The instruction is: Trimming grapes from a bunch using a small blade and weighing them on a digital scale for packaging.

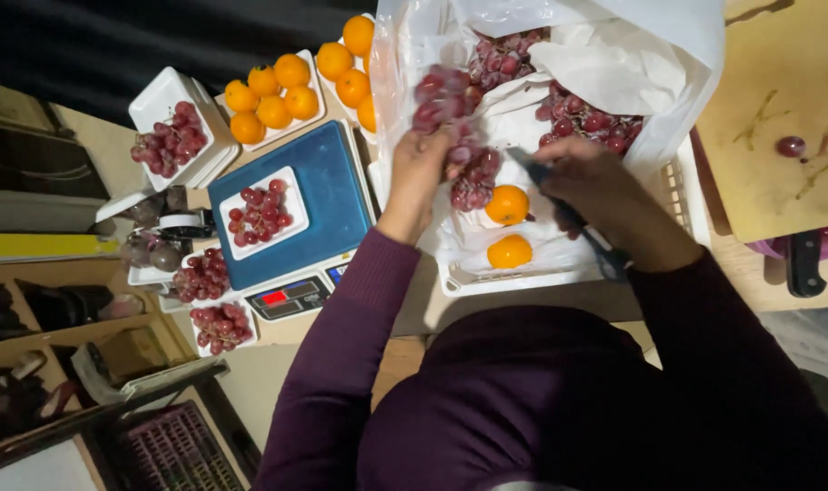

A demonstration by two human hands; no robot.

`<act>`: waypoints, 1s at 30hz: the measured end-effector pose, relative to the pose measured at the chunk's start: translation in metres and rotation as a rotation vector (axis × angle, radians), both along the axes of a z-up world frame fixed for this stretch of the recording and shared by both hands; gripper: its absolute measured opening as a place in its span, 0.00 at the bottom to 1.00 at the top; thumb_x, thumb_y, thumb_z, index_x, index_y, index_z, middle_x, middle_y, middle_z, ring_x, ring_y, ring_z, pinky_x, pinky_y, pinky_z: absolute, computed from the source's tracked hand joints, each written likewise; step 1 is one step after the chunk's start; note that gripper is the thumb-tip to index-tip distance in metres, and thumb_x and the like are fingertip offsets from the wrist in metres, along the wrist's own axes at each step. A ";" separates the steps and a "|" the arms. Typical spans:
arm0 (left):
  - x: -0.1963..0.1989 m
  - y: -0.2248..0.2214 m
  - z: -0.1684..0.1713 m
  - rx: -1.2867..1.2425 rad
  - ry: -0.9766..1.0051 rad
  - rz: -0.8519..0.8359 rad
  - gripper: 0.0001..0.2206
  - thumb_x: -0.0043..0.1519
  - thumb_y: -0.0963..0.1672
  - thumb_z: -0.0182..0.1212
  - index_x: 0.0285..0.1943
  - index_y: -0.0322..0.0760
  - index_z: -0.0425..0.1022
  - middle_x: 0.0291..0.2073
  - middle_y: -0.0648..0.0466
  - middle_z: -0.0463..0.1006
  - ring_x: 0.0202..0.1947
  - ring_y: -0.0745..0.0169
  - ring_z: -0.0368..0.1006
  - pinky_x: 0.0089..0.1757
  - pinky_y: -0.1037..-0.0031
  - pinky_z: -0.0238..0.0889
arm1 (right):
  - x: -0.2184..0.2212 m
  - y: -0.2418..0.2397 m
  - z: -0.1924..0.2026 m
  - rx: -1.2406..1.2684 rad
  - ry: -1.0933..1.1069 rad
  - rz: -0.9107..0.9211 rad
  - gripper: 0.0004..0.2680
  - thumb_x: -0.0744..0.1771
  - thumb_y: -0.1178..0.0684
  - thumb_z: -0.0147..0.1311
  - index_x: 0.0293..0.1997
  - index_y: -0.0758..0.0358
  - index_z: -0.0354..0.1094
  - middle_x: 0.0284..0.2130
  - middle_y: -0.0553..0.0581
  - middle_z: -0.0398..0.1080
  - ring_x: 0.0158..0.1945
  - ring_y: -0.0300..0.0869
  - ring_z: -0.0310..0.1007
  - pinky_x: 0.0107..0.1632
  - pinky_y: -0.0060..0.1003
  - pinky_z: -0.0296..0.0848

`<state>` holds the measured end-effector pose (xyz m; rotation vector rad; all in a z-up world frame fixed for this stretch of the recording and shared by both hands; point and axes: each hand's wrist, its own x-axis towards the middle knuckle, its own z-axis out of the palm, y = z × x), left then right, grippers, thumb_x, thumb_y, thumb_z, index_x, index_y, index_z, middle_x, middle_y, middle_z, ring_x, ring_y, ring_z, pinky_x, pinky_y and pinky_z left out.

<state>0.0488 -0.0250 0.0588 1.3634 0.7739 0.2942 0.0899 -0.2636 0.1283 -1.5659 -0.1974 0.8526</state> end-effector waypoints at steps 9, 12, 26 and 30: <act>0.041 0.021 -0.017 0.104 0.057 -0.311 0.17 0.63 0.40 0.58 0.62 0.35 0.70 0.40 0.49 0.80 0.26 0.67 0.75 0.28 0.81 0.68 | 0.001 -0.057 0.017 -0.100 0.134 -0.178 0.08 0.68 0.62 0.48 0.53 0.63 0.63 0.22 0.65 0.63 0.17 0.48 0.61 0.20 0.40 0.59; 0.036 0.036 -0.020 0.539 0.156 -0.297 0.10 0.60 0.41 0.53 0.49 0.45 0.75 0.34 0.56 0.82 0.29 0.64 0.75 0.34 0.74 0.66 | 0.000 -0.065 0.001 -0.122 0.177 -0.260 0.10 0.68 0.63 0.48 0.56 0.62 0.65 0.26 0.63 0.65 0.18 0.48 0.62 0.19 0.41 0.62; 0.058 -0.013 -0.073 1.241 0.686 -0.844 0.13 0.62 0.38 0.43 0.49 0.36 0.75 0.48 0.40 0.77 0.43 0.34 0.78 0.41 0.49 0.70 | -0.012 -0.069 -0.005 -0.098 0.243 -0.341 0.10 0.68 0.62 0.49 0.54 0.60 0.64 0.35 0.59 0.67 0.21 0.48 0.65 0.19 0.40 0.61; 0.060 -0.015 -0.079 1.325 0.787 -0.920 0.14 0.60 0.35 0.48 0.47 0.33 0.81 0.45 0.42 0.81 0.45 0.40 0.79 0.42 0.55 0.73 | -0.014 -0.075 -0.011 -0.080 0.248 -0.356 0.10 0.67 0.64 0.49 0.53 0.61 0.64 0.39 0.60 0.67 0.21 0.47 0.63 0.21 0.41 0.62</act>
